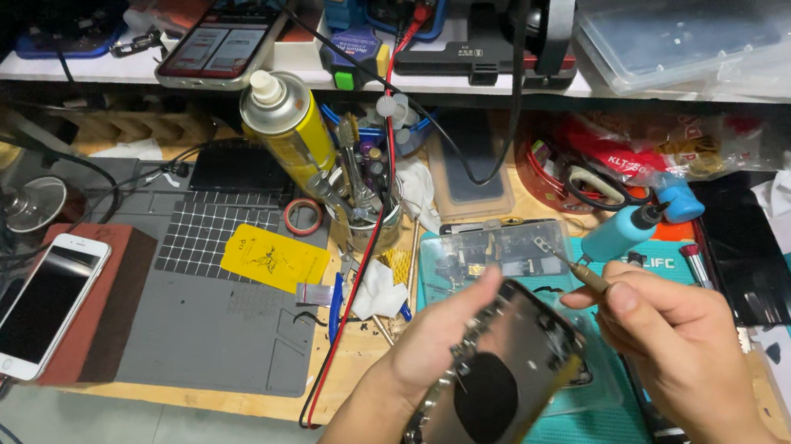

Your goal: The person holds a disassembled phone frame and uses a metal pick and tweezers to scrape and remove old adhesive and residue from its edges and interior. They spray a solvent onto the housing, then scrub the frame and the black circular pad area with a brush, working around the perimeter and inside the cavity.

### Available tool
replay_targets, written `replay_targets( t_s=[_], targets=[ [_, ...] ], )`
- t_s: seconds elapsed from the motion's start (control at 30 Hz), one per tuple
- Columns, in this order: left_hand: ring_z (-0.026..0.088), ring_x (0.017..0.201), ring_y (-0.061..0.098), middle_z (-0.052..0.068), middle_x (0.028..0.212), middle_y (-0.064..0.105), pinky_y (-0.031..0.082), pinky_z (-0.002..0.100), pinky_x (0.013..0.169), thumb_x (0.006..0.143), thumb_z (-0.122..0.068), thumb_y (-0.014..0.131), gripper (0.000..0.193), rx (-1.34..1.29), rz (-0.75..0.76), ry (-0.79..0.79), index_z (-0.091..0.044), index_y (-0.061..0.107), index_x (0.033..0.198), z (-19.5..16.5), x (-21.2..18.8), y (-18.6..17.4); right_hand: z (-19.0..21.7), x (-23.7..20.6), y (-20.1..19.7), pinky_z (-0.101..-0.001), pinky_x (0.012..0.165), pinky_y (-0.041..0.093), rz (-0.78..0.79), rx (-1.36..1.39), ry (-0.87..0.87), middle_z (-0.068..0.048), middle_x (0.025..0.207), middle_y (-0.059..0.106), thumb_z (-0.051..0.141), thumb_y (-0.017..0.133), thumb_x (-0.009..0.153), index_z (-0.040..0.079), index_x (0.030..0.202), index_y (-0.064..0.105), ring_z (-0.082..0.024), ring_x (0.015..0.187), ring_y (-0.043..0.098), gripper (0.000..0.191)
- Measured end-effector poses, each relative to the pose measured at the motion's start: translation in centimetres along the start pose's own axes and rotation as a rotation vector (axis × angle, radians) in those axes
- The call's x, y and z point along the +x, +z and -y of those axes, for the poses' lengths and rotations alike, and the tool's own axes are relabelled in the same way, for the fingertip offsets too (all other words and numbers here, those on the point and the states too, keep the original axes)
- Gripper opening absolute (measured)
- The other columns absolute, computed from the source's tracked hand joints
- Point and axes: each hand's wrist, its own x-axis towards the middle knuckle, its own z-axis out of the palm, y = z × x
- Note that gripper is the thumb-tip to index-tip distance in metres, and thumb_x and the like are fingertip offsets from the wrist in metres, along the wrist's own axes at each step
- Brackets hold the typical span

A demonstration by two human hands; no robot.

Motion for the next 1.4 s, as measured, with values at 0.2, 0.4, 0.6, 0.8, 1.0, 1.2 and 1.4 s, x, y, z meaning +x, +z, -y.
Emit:
replay_targets(
  t_s=[0.2,0.4,0.6,0.8,1.0,1.2,1.4],
  targets=[
    [0.018,0.084,0.073,0.01,0.102,0.073,0.061,0.029,0.073,0.11,-0.042,0.043,0.044,-0.242,-0.101,0.157,-0.004,0.063,0.118,-1.5,-0.7,-0.2,0.3,-0.5,0.0,-0.0278,0.061,0.035,0.028,-0.109,-0.139,-0.006,0.079,0.051,0.011,0.063,0.098,-0.014,0.099,0.075,-0.013,0.071,0.045,0.028],
    [0.021,0.091,0.074,0.013,0.111,0.074,0.061,0.032,0.075,0.112,-0.039,0.042,0.044,-0.226,-0.093,0.256,-0.004,0.062,0.13,-1.8,-1.1,-0.6,0.8,-0.7,0.1,-0.0274,0.067,0.035,0.026,-0.134,-0.229,-0.008,0.081,0.056,0.005,0.069,0.088,-0.012,0.103,0.076,-0.015,0.077,0.047,0.024],
    [0.034,0.091,0.074,0.021,0.106,0.072,0.062,0.046,0.082,0.103,-0.061,0.042,0.067,-0.224,0.081,0.119,-0.002,0.06,0.129,-2.0,-1.3,0.1,0.9,-0.8,-0.1,-0.0269,0.066,0.035,0.04,-0.185,-0.261,-0.008,0.08,0.057,0.005,0.071,0.085,-0.011,0.101,0.077,-0.015,0.076,0.048,0.023],
    [0.034,0.101,0.073,0.024,0.116,0.071,0.059,0.047,0.091,0.102,-0.058,0.047,0.073,0.039,-0.027,0.28,0.007,0.058,0.132,-0.9,-1.8,2.3,1.2,-0.6,0.0,-0.026,0.067,0.04,0.018,-0.345,-0.293,-0.007,0.08,0.06,0.003,0.076,0.078,-0.007,0.098,0.077,-0.014,0.074,0.053,0.022],
    [0.025,0.115,0.07,0.017,0.124,0.068,0.057,0.04,0.101,0.087,-0.022,0.081,0.074,0.482,-0.151,0.563,0.003,0.043,0.146,0.5,-2.9,5.2,1.4,-1.0,0.3,-0.024,0.065,0.045,0.014,-0.413,-0.348,-0.005,0.078,0.064,-0.002,0.081,0.069,-0.004,0.1,0.079,-0.014,0.074,0.059,0.032],
    [0.024,0.115,0.07,0.017,0.126,0.066,0.059,0.039,0.1,0.083,-0.011,0.083,0.077,0.571,-0.213,0.669,0.003,0.041,0.146,0.4,-2.8,6.5,1.4,-1.0,0.1,-0.0233,0.064,0.044,0.058,-0.376,-0.389,-0.004,0.08,0.062,-0.002,0.084,0.065,-0.002,0.101,0.08,-0.012,0.073,0.057,0.037],
    [0.03,0.106,0.07,0.027,0.119,0.067,0.058,0.043,0.094,0.107,-0.032,0.055,0.057,0.233,-0.239,0.569,0.017,0.053,0.136,0.0,-2.5,5.7,1.5,-1.0,0.3,-0.0219,0.062,0.041,0.018,-0.409,-0.402,-0.003,0.081,0.058,-0.004,0.086,0.061,-0.001,0.1,0.079,-0.011,0.073,0.054,0.04]
  ],
)
